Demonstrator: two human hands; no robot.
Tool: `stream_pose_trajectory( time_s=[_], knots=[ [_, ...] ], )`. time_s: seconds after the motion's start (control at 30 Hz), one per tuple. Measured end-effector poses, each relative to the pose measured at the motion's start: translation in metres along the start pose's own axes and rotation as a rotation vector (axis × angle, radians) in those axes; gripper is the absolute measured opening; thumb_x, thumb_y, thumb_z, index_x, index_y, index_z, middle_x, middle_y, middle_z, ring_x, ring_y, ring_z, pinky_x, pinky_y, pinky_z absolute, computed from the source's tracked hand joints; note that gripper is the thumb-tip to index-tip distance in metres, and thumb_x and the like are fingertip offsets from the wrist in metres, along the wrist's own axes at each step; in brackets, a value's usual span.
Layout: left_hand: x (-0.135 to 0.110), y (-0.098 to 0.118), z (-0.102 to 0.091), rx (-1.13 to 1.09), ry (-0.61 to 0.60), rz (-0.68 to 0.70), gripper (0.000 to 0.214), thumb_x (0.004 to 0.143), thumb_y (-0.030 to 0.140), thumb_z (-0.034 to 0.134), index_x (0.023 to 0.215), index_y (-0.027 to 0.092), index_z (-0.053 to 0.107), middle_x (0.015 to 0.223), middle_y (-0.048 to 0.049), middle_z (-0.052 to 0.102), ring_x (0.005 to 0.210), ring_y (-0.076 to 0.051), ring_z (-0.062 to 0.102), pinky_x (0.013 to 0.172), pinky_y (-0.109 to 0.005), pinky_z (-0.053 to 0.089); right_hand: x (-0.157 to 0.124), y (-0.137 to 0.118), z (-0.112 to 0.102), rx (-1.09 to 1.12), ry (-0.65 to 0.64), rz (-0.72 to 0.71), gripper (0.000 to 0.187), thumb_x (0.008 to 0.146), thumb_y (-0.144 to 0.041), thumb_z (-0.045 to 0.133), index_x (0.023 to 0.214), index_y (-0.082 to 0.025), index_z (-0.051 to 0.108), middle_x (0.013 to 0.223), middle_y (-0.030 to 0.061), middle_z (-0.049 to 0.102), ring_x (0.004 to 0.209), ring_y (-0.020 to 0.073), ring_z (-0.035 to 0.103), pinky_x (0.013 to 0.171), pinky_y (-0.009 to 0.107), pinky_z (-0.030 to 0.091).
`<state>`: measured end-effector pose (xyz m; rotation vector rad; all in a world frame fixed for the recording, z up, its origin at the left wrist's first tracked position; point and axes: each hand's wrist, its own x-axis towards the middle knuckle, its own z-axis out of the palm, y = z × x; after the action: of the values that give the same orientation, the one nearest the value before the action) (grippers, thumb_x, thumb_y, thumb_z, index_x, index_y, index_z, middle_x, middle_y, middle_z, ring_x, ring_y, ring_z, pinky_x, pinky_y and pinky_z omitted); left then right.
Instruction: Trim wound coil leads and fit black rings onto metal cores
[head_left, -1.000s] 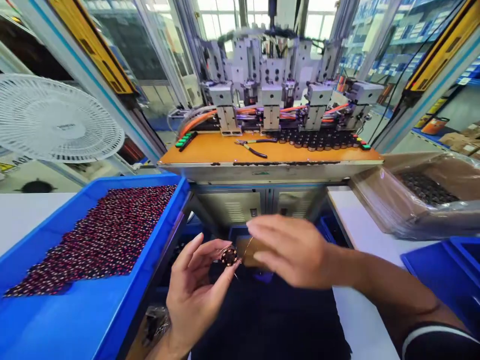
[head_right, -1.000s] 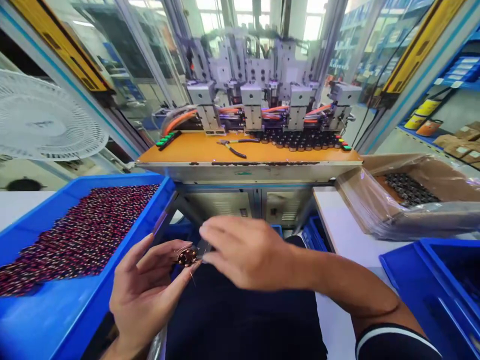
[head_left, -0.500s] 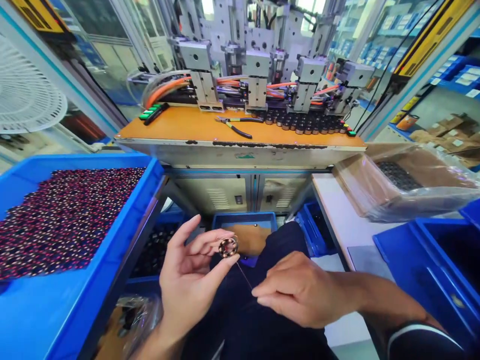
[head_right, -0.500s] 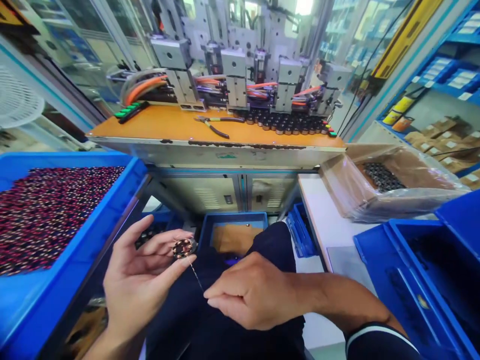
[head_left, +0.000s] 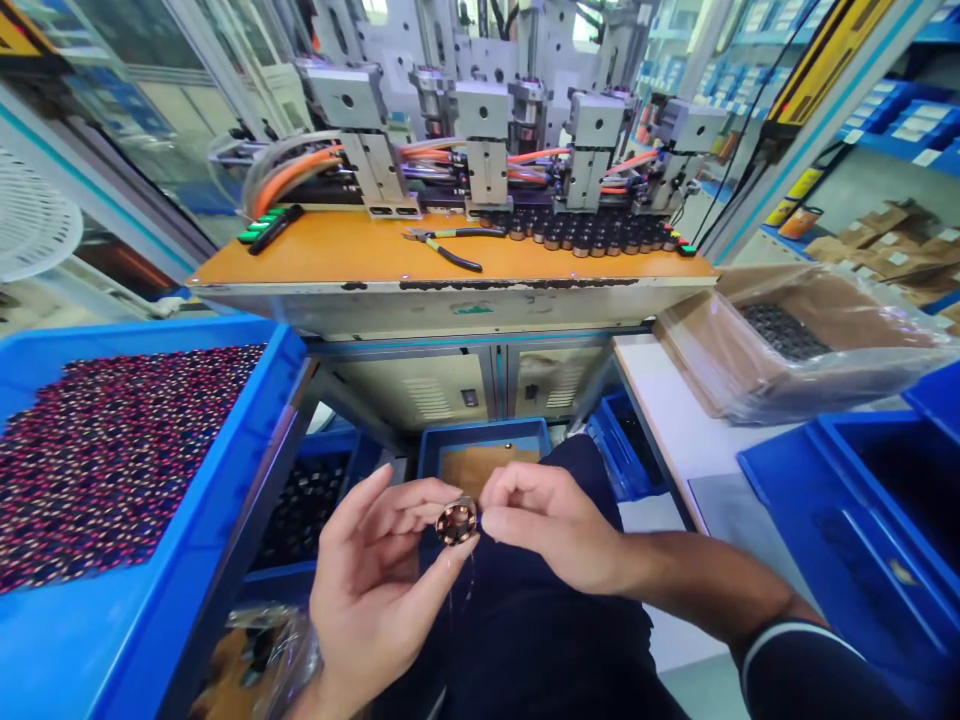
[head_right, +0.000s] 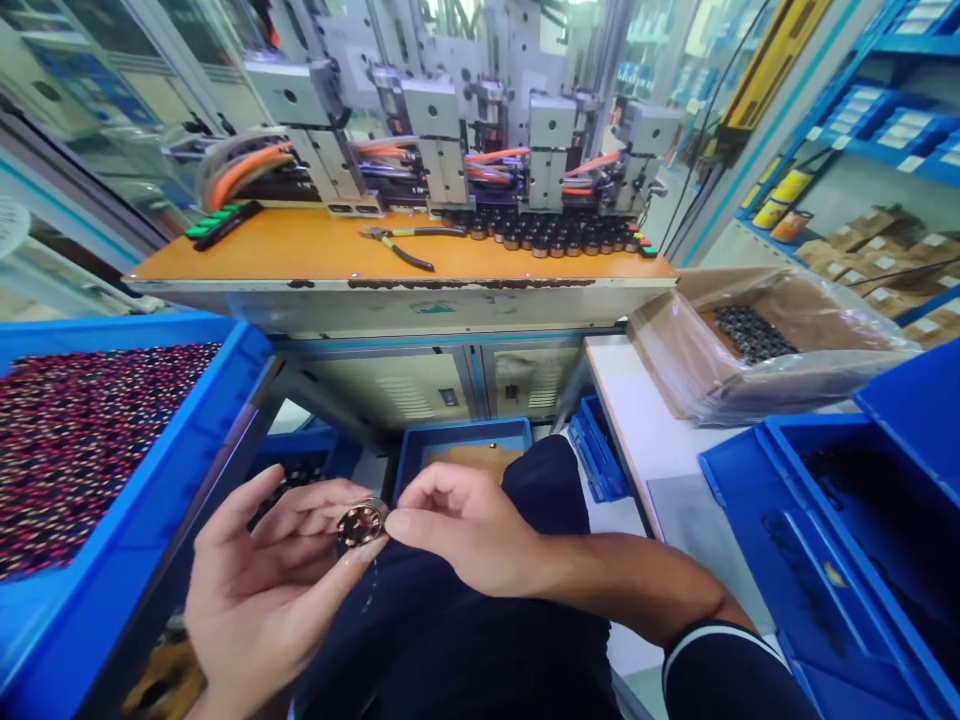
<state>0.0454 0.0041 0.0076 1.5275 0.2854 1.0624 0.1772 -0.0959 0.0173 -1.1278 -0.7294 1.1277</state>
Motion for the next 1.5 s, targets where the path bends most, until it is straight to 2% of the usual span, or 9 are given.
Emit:
stream_pose_trajectory(
  time_s=[0.1, 0.23, 0.4, 0.57, 0.7, 0.8, 0.97, 1.13, 1.5],
  knots=[
    [0.002, 0.0, -0.003, -0.042, -0.001, -0.042, 0.08, 0.072, -0.008, 0.069, 0.135, 0.038, 0.052, 0.102, 0.0048, 0.074, 0.088, -0.01, 0.073, 0.078, -0.018, 0.062, -0.009, 0.003, -0.006, -0.011, -0.026, 0.024, 0.038, 0.083, -0.049, 0.072, 0.074, -0.016, 0.055, 0.073, -0.0014, 0.052, 0.068, 0.0099, 0.047, 0.063, 0.024, 0.038],
    [-0.002, -0.004, -0.004, -0.003, -0.076, 0.005, 0.085, 0.071, -0.01, 0.069, 0.139, 0.036, 0.049, 0.107, 0.0025, 0.074, 0.092, -0.012, 0.073, 0.083, -0.02, 0.061, -0.006, -0.012, -0.013, -0.129, -0.032, -0.083, 0.037, 0.077, -0.043, 0.079, 0.087, -0.016, 0.057, 0.081, -0.0009, 0.054, 0.075, 0.0109, 0.051, 0.071, 0.026, 0.041],
    [-0.004, -0.004, -0.002, -0.051, -0.14, -0.011, 0.081, 0.075, -0.008, 0.067, 0.14, 0.037, 0.049, 0.111, 0.0008, 0.075, 0.096, -0.014, 0.074, 0.085, -0.022, 0.061, -0.001, -0.017, -0.006, -0.134, -0.017, -0.107, 0.038, 0.083, -0.05, 0.07, 0.077, -0.017, 0.053, 0.075, -0.0015, 0.054, 0.067, 0.0097, 0.049, 0.065, 0.025, 0.04],
    [-0.002, -0.004, -0.01, -0.18, -0.129, -0.247, 0.052, 0.079, 0.001, 0.07, 0.119, 0.033, 0.066, 0.107, -0.0031, 0.077, 0.088, -0.016, 0.076, 0.079, -0.023, 0.063, -0.011, -0.004, -0.005, -0.059, -0.015, -0.049, 0.038, 0.089, -0.05, 0.065, 0.076, -0.017, 0.051, 0.074, -0.0015, 0.052, 0.068, 0.0101, 0.046, 0.063, 0.025, 0.038],
    [-0.002, -0.011, -0.015, -0.241, -0.174, -0.314, 0.028, 0.078, 0.009, 0.074, 0.1, 0.026, 0.076, 0.111, -0.0078, 0.075, 0.082, -0.018, 0.076, 0.076, -0.027, 0.063, -0.011, -0.014, -0.012, -0.121, -0.042, -0.066, 0.038, 0.086, -0.051, 0.067, 0.079, -0.016, 0.053, 0.076, -0.0011, 0.053, 0.068, 0.0095, 0.047, 0.065, 0.025, 0.039],
    [-0.001, -0.016, -0.013, -0.271, -0.218, -0.352, 0.035, 0.072, 0.013, 0.079, 0.105, 0.026, 0.076, 0.115, -0.0094, 0.07, 0.072, -0.014, 0.071, 0.07, -0.026, 0.063, -0.007, -0.026, -0.013, -0.214, -0.031, -0.08, 0.04, 0.081, -0.051, 0.073, 0.08, -0.016, 0.055, 0.074, -0.0017, 0.056, 0.067, 0.0094, 0.05, 0.064, 0.024, 0.041],
    [-0.002, -0.017, -0.008, -0.258, -0.213, -0.426, 0.031, 0.071, 0.01, 0.08, 0.098, 0.026, 0.078, 0.107, -0.008, 0.069, 0.084, -0.016, 0.07, 0.071, -0.023, 0.06, -0.003, -0.025, -0.012, -0.227, -0.052, -0.032, 0.035, 0.085, -0.045, 0.069, 0.074, -0.016, 0.054, 0.069, -0.0021, 0.056, 0.064, 0.009, 0.05, 0.062, 0.023, 0.041],
    [-0.004, -0.014, -0.009, -0.37, -0.229, -0.467, 0.028, 0.075, 0.017, 0.078, 0.1, 0.028, 0.077, 0.103, -0.0051, 0.069, 0.063, -0.01, 0.068, 0.063, -0.022, 0.059, -0.003, -0.024, -0.022, -0.214, -0.069, -0.022, 0.04, 0.084, -0.05, 0.069, 0.072, -0.015, 0.053, 0.068, -0.0032, 0.051, 0.061, 0.0076, 0.045, 0.058, 0.022, 0.037],
    [0.0, -0.01, -0.01, -0.242, -0.228, -0.465, 0.025, 0.072, 0.014, 0.079, 0.095, 0.024, 0.08, 0.1, -0.0099, 0.074, 0.086, -0.019, 0.072, 0.071, -0.023, 0.059, -0.008, -0.037, -0.035, -0.358, -0.181, 0.085, 0.027, 0.085, -0.035, 0.068, 0.071, -0.014, 0.058, 0.068, -0.0031, 0.055, 0.061, 0.0075, 0.049, 0.061, 0.022, 0.042]
  ],
)
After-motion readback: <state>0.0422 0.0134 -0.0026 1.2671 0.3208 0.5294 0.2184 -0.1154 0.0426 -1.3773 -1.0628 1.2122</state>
